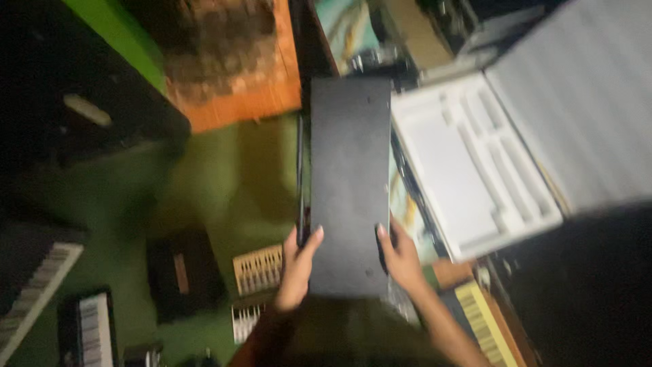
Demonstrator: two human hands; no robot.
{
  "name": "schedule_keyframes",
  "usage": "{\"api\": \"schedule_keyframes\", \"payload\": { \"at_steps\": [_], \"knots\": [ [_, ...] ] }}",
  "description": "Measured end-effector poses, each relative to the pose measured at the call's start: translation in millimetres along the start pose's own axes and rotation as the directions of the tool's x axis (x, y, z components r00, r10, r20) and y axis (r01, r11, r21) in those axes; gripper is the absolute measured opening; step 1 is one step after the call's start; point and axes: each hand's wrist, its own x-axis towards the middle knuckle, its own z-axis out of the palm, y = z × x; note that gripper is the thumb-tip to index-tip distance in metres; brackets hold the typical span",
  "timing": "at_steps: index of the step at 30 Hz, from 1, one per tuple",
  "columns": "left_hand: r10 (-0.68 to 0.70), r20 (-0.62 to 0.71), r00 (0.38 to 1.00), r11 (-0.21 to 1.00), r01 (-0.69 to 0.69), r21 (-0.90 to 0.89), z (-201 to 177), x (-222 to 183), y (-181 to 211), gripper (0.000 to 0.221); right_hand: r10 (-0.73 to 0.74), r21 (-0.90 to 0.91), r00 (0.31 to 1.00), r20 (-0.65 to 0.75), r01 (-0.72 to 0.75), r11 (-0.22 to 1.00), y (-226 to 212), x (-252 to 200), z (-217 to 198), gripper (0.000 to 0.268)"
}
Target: The person handles two metal brackets, picks up a small component in a plastic bag, and places a black electronic receiver unit into a foam-lined protective case. They then pick up and handle a handheld microphone near the case.
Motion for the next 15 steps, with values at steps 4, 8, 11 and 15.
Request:
{"api": "schedule_keyframes", "payload": {
  "at_steps": [4, 8, 11, 15],
  "knots": [
    [0.134, 0.068, 0.989, 0.991, -0.132, -0.032, -14.3, 56.6, 39.7, 0.045, -0.101, -0.031, 0.994, -0.038, 0.1, 0.995, -26.9, 50.8, 22.8, 0.061],
    [0.107, 0.133, 0.985, 0.993, -0.1, -0.059, -35.8, 106.4, 61.2, 0.034, 0.0, 0.001, 0.998, -0.069, 0.0, 1.0, -38.1, 80.6, 48.4, 0.051],
    [0.034, 0.127, 0.991, 0.999, -0.035, 0.003, -45.5, 142.5, 79.1, 0.033, -0.229, -0.061, 0.965, -0.125, 0.223, 0.973, -47.6, 112.6, 61.8, 0.048],
    [0.094, 0.195, 0.976, 0.995, -0.097, 0.006, -53.4, 179.2, 90.8, 0.023, 0.052, 0.159, 0.985, -0.164, -0.025, 0.987, -49.2, 153.2, 73.5, 0.053]
  ]
}}
